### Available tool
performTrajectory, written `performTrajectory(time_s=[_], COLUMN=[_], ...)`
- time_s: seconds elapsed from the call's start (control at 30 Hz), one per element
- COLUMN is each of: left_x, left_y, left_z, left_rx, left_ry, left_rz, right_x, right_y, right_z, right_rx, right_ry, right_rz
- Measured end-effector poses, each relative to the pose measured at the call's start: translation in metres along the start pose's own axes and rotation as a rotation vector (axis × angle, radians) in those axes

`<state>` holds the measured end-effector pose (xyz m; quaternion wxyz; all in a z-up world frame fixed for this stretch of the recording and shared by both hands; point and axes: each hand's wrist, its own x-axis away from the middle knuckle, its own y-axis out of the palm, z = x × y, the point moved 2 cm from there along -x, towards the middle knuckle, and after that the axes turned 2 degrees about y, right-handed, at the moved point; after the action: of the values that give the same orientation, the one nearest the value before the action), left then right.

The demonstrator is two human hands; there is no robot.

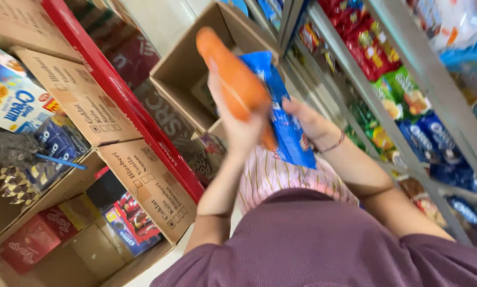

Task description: The recorder is cleaning snack packages with a cloth before placing them into a box or back on the shelves in a grocery store.

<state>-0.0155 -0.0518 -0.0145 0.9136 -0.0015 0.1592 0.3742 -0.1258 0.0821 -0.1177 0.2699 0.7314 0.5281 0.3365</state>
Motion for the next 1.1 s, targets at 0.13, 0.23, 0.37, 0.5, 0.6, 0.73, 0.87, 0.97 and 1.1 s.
performTrajectory(time_s=[0.13, 0.23, 0.37, 0.5, 0.6, 0.73, 0.87, 0.97, 1.1], left_x=[-0.034, -0.054, -0.066, -0.071, -0.070, -0.059, -0.076, -0.099, -0.070], left_y=[-0.031, -0.032, -0.032, -0.034, -0.039, -0.055, -0.065, -0.073, -0.115], left_z=[0.013, 0.015, -0.001, 0.003, 0.008, -0.006, -0.018, -0.047, -0.096], left_rx=[0.123, 0.137, 0.172, -0.080, -0.431, -0.466, 0.041, -0.121, 0.672], left_ry=[-0.030, -0.073, -0.052, 0.088, 0.203, 0.203, -0.223, -0.195, -0.953], left_rz=[-0.178, -0.145, -0.128, -0.194, -0.324, -0.492, -0.379, -0.482, -0.375], right_x=[-0.009, -0.017, -0.030, -0.048, -0.059, -0.070, -0.074, -0.084, -0.114], right_y=[-0.001, 0.021, 0.076, 0.077, 0.062, 0.053, 0.055, 0.086, 0.095], right_z=[-0.002, -0.014, -0.037, -0.048, -0.059, -0.086, -0.091, -0.105, -0.111], right_rx=[-0.061, 0.167, 0.656, 0.758, 0.777, 0.375, 0.200, 0.003, -0.023], right_ry=[0.091, -0.179, -0.486, -0.680, -0.800, -0.919, -1.022, -0.958, -0.926], right_rz=[0.035, 0.119, 0.323, 0.470, 0.642, 0.746, 0.661, 0.588, 0.256])
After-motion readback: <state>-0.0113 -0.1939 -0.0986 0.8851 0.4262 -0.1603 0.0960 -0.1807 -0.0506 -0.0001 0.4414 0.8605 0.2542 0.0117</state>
